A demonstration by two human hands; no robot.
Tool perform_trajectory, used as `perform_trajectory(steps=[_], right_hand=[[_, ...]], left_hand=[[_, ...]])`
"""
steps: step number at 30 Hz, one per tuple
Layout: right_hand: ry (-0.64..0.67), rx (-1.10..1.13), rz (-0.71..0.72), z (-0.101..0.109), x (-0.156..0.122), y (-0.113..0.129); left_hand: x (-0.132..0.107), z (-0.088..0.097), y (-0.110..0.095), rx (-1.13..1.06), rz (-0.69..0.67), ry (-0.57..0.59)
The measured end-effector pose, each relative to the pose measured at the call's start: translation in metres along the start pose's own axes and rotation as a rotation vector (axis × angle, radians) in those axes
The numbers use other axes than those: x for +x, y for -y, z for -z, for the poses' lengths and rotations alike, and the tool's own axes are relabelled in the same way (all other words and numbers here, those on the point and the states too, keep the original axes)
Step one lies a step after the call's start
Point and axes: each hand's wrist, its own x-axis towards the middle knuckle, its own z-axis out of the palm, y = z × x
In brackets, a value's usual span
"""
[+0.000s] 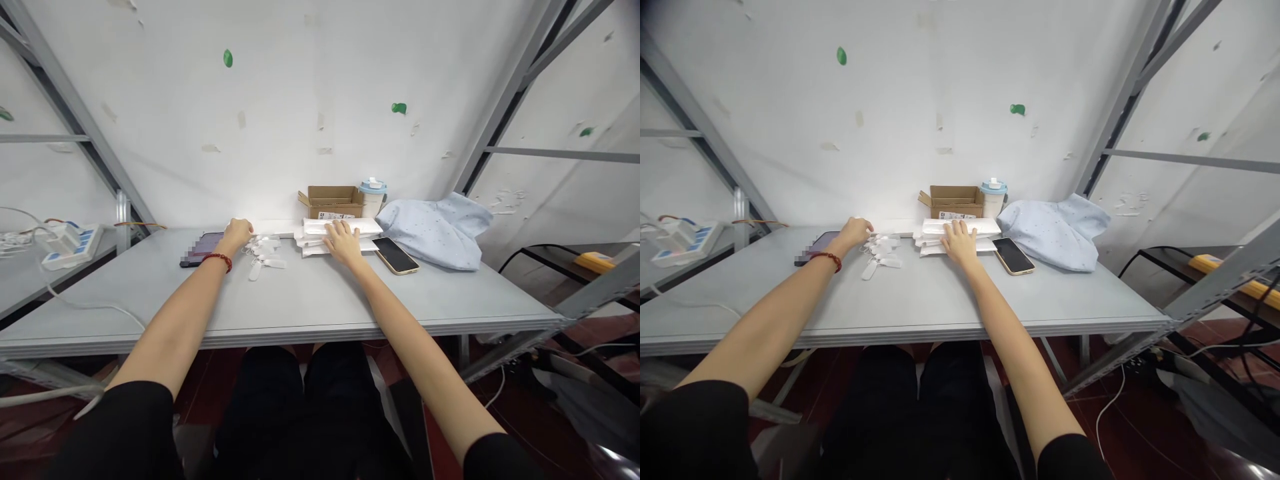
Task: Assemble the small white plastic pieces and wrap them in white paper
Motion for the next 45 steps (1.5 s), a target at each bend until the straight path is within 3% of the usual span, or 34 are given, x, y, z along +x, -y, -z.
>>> perform_trajectory(steps=[4, 16, 24, 30, 36, 40, 45], right_hand=[[-0.008, 0.005, 0.000, -0.002, -0.001, 0.001], [-0.025, 0.014, -0.003, -0.002, -0.002, 0.002], [-0.003, 0.016, -0.009, 0.001, -0.003, 0.002], [-0.012, 0.014, -0.006, 0.000, -0.003, 0.002], [-0.007, 0.017, -0.001, -0.001, -0.003, 0.003], [-0.017, 0.024, -0.006, -0.004, -0.003, 0.004], [-0.113, 0.050, -0.002, 0.000, -0.005, 0.015]], left_hand=[[-0.011, 0.001, -0.005, 0.100, 0.047, -0.015], [-0.024, 0.014, -0.018, 0.113, 0.132, -0.126], [-0.030, 0.023, -0.024, 0.039, 0.119, -0.301], [-0.042, 0.035, -0.032, -0.132, 0.233, -0.461], [-0.060, 0.031, -0.033, -0.401, 0.339, -0.604], [-0.071, 0.028, -0.041, -0.478, 0.259, -0.646], [-0.087, 0.024, -0.071, -0.561, -0.008, -0.705]])
